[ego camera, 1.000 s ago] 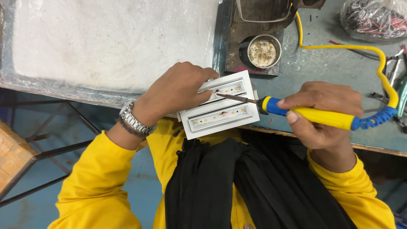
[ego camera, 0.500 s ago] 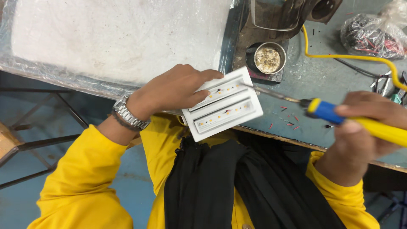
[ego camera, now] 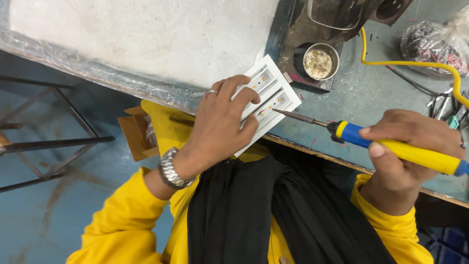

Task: The person solders the exposed ends of several black wires with red tips using a soldering iron. They then solder a white LED light fixture and strip the insulation from a black wire using pliers before applying solder to the wire ends.

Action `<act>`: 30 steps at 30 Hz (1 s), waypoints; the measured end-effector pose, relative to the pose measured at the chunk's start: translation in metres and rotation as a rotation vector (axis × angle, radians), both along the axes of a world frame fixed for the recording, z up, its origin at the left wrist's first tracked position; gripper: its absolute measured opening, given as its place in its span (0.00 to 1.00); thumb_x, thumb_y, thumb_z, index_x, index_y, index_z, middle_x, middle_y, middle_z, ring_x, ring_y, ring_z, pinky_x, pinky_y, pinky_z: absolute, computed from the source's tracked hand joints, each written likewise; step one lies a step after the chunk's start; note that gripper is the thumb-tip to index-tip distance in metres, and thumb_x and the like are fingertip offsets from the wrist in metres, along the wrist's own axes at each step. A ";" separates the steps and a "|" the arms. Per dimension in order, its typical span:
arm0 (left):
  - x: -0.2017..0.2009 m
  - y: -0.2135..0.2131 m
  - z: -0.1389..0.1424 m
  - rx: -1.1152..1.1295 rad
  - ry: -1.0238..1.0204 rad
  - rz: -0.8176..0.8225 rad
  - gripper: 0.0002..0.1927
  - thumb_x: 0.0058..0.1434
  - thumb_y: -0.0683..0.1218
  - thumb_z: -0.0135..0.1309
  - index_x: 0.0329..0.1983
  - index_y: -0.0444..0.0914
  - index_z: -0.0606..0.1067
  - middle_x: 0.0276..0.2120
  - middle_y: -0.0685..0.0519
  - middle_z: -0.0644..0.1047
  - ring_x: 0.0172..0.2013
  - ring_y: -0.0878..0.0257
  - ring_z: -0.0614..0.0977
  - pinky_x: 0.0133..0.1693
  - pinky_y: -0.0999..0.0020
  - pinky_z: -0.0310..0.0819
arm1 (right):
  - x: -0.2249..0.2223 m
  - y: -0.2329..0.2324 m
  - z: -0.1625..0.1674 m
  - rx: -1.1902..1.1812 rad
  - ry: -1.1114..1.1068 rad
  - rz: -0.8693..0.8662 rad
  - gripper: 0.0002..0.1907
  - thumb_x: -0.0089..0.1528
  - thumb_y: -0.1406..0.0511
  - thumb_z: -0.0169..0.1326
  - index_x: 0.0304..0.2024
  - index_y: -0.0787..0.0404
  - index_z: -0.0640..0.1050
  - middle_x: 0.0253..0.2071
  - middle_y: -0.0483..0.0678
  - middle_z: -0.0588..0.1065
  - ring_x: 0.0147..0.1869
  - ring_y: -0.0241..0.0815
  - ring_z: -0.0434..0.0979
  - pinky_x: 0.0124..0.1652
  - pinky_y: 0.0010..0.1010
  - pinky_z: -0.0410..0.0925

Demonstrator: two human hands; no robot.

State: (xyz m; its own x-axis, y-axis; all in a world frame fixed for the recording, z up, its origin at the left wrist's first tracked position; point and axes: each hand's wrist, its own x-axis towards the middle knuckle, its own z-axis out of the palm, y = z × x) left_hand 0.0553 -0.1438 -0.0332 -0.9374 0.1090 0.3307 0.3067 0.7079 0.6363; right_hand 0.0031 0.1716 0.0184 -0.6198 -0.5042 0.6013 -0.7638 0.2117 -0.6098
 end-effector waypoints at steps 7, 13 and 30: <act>-0.007 0.018 -0.006 -0.067 -0.061 0.090 0.18 0.53 0.45 0.63 0.47 0.43 0.74 0.60 0.44 0.66 0.54 0.42 0.73 0.48 0.46 0.62 | 0.000 -0.032 0.022 0.159 -0.008 -0.023 0.10 0.59 0.65 0.56 0.35 0.68 0.80 0.27 0.51 0.75 0.21 0.39 0.71 0.24 0.23 0.62; -0.011 0.025 -0.004 -0.125 -0.083 0.103 0.22 0.51 0.45 0.63 0.49 0.44 0.74 0.63 0.42 0.64 0.54 0.42 0.72 0.51 0.46 0.60 | 0.002 -0.033 0.027 0.171 -0.051 -0.037 0.08 0.58 0.65 0.57 0.34 0.65 0.80 0.26 0.49 0.75 0.21 0.40 0.70 0.25 0.25 0.60; -0.012 0.026 -0.007 -0.130 -0.097 0.105 0.21 0.53 0.46 0.66 0.49 0.43 0.74 0.64 0.45 0.64 0.55 0.46 0.73 0.51 0.48 0.60 | -0.010 -0.036 0.024 0.138 -0.004 0.035 0.05 0.57 0.68 0.57 0.33 0.65 0.80 0.24 0.48 0.75 0.26 0.42 0.75 0.25 0.25 0.65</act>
